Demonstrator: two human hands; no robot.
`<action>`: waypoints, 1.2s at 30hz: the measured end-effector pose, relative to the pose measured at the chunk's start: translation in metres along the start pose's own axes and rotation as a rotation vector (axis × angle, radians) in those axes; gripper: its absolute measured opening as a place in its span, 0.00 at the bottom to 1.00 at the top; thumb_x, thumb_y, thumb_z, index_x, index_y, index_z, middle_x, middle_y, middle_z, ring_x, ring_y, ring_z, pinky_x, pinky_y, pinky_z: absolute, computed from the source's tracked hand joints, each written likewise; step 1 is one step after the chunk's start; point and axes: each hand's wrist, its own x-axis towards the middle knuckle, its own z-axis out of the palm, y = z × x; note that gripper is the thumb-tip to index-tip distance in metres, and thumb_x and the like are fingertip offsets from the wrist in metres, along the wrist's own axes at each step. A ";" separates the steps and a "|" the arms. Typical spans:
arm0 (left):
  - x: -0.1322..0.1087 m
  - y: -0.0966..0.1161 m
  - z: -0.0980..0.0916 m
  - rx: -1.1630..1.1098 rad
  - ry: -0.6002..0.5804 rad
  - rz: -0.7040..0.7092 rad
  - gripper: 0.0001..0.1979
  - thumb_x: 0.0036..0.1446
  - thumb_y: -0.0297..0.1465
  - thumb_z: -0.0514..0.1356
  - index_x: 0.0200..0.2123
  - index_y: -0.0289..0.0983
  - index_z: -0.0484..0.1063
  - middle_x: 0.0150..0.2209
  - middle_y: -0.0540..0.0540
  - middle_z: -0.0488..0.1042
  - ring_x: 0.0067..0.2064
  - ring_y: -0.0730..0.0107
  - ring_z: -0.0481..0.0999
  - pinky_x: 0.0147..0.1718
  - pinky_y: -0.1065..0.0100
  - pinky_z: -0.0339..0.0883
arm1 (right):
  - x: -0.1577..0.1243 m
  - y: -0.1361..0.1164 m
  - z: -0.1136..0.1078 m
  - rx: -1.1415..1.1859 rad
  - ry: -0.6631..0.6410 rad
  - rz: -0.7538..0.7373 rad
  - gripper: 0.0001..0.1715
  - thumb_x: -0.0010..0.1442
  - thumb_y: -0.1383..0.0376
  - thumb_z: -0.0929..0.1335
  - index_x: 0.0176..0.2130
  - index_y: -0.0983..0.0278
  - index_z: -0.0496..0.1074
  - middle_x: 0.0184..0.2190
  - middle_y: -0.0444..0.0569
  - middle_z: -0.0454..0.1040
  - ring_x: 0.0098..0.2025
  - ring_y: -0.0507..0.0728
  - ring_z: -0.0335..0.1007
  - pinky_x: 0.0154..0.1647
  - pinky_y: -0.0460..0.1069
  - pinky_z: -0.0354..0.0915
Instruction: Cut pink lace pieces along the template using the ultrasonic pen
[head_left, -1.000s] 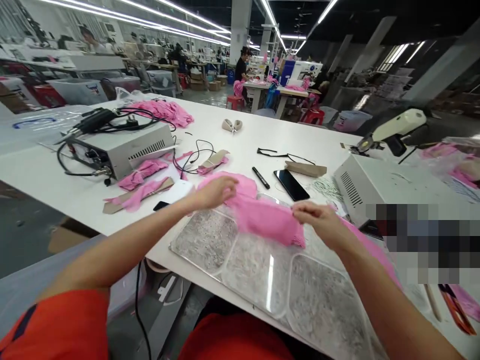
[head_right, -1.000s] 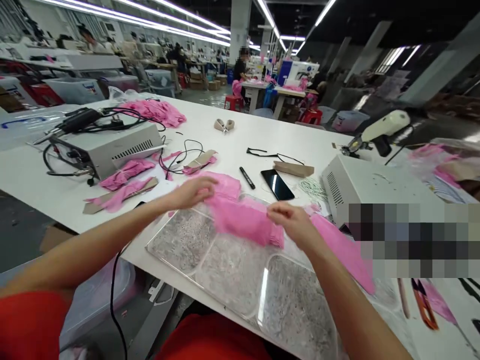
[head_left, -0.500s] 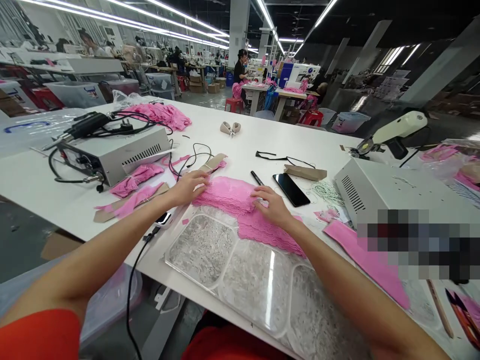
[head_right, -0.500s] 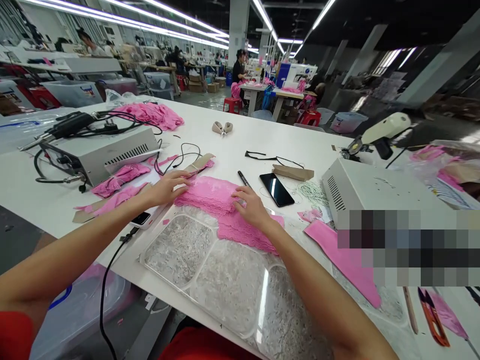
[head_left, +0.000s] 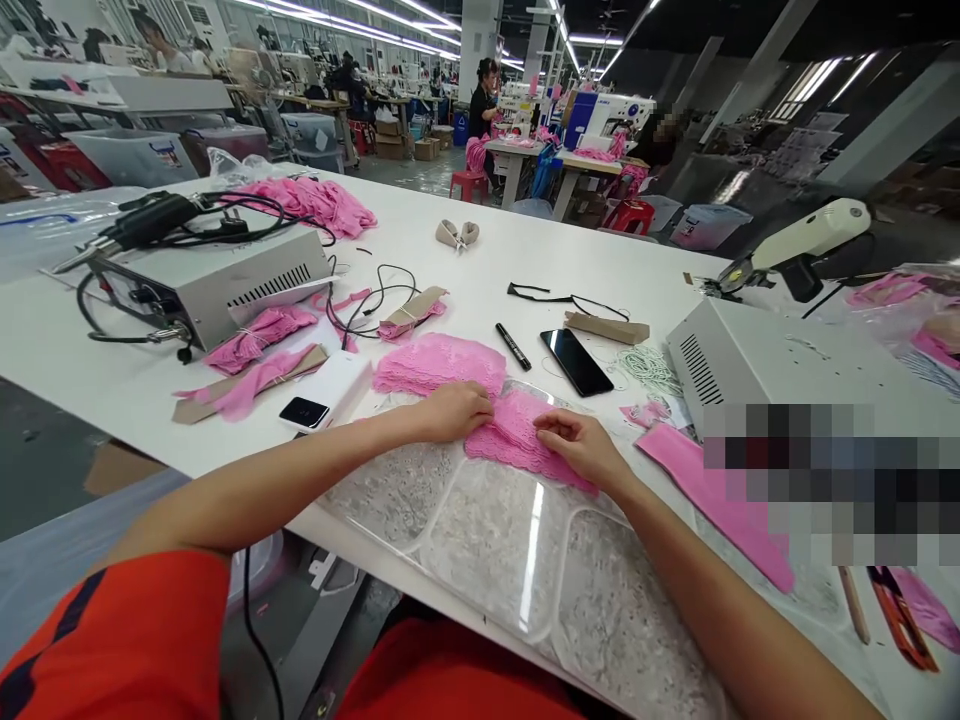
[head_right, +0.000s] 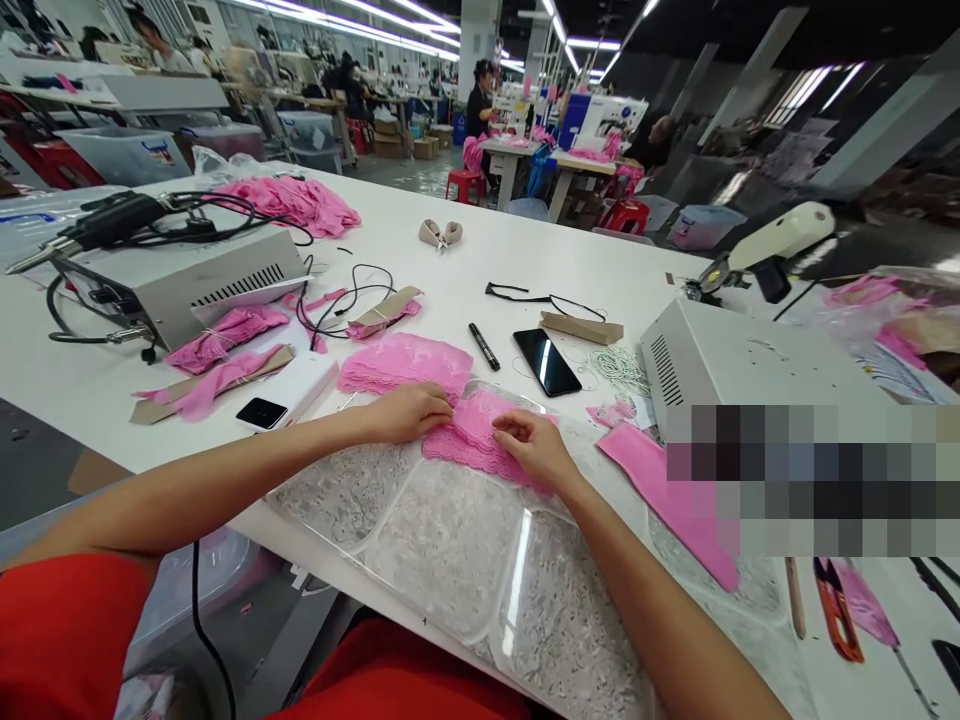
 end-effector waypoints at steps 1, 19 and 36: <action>0.000 0.000 -0.002 -0.003 0.000 -0.011 0.12 0.62 0.27 0.54 0.29 0.36 0.76 0.34 0.44 0.76 0.37 0.64 0.74 0.38 0.68 0.64 | 0.000 0.000 0.000 0.001 -0.001 -0.005 0.17 0.52 0.53 0.69 0.35 0.63 0.76 0.25 0.46 0.74 0.27 0.53 0.69 0.29 0.50 0.67; 0.008 0.016 -0.020 -0.002 0.027 -0.081 0.11 0.51 0.25 0.54 0.20 0.37 0.71 0.23 0.49 0.72 0.29 0.69 0.70 0.31 0.70 0.60 | -0.003 -0.002 0.010 -0.294 0.112 -0.284 0.09 0.51 0.60 0.72 0.34 0.62 0.74 0.30 0.47 0.71 0.27 0.52 0.64 0.28 0.50 0.66; -0.026 0.039 -0.025 -0.034 0.008 -0.058 0.10 0.57 0.25 0.54 0.27 0.35 0.74 0.30 0.46 0.76 0.33 0.66 0.73 0.34 0.69 0.62 | -0.037 -0.004 0.012 -0.631 0.219 -0.433 0.14 0.55 0.57 0.71 0.40 0.61 0.72 0.39 0.52 0.76 0.43 0.62 0.71 0.45 0.57 0.67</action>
